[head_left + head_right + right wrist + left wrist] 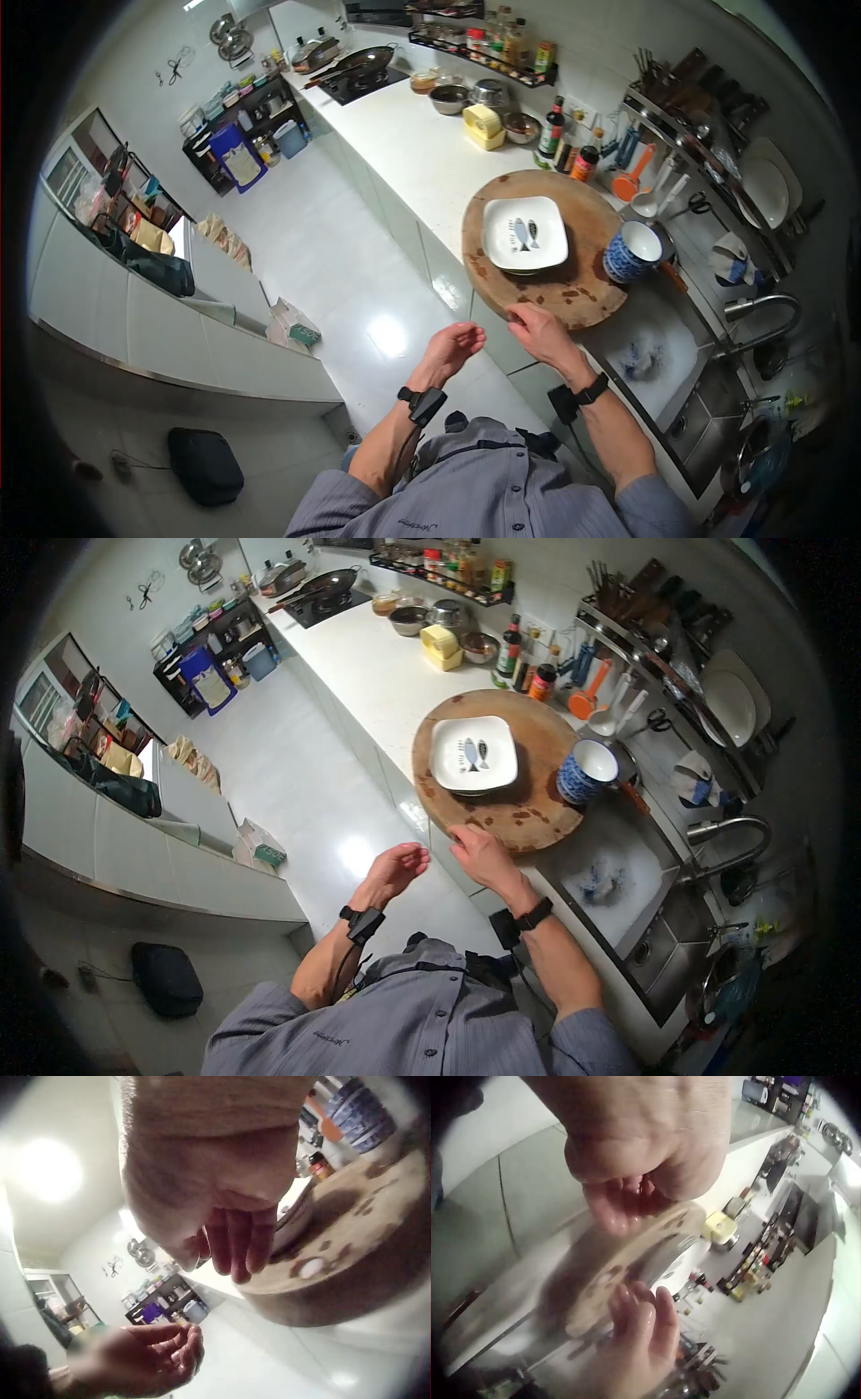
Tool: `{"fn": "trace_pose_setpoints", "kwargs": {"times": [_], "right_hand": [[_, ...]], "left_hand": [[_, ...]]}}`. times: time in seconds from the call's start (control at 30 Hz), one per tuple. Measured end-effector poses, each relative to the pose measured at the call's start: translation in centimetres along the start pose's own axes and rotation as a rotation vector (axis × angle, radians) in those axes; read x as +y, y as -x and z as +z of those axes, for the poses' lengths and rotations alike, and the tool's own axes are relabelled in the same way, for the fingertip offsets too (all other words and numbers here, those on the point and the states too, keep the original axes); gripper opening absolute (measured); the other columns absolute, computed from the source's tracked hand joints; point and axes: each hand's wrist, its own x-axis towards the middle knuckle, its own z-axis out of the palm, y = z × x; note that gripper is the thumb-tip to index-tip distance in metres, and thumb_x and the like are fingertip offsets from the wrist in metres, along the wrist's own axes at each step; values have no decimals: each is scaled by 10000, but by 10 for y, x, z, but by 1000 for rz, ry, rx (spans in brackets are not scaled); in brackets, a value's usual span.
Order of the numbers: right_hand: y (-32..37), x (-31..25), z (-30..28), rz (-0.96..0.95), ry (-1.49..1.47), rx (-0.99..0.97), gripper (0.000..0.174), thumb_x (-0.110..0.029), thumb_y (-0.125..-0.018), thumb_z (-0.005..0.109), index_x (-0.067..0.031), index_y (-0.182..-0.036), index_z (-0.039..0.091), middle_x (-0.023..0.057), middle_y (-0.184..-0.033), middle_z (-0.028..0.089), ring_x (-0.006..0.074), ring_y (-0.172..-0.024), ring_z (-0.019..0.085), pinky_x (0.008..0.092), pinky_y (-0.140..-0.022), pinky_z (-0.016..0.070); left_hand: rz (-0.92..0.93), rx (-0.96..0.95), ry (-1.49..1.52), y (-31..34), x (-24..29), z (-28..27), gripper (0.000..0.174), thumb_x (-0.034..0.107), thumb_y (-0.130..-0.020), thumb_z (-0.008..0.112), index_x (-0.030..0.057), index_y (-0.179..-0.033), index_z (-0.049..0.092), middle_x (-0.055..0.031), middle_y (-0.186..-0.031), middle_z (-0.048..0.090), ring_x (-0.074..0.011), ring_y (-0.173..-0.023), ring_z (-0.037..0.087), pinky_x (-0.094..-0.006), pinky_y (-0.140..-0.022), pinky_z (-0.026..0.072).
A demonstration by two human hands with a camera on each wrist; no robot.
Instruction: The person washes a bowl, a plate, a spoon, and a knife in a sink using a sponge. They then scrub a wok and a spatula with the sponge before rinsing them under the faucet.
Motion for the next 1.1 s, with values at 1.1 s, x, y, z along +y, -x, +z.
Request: {"fn": "trace_pose_setpoints", "kwargs": {"times": [1.1], "right_hand": [[-621, -39, 277, 7, -192, -153, 257, -224, -923, 604, -30, -1052, 712, 176, -979, 734, 340, -918, 703, 412, -816, 551]], "left_hand": [[630, 553, 573, 0, 488, -320, 58, 84, -945, 642, 27, -945, 656, -110, -886, 693, -225, -810, 665, -330, -744, 562]]}}
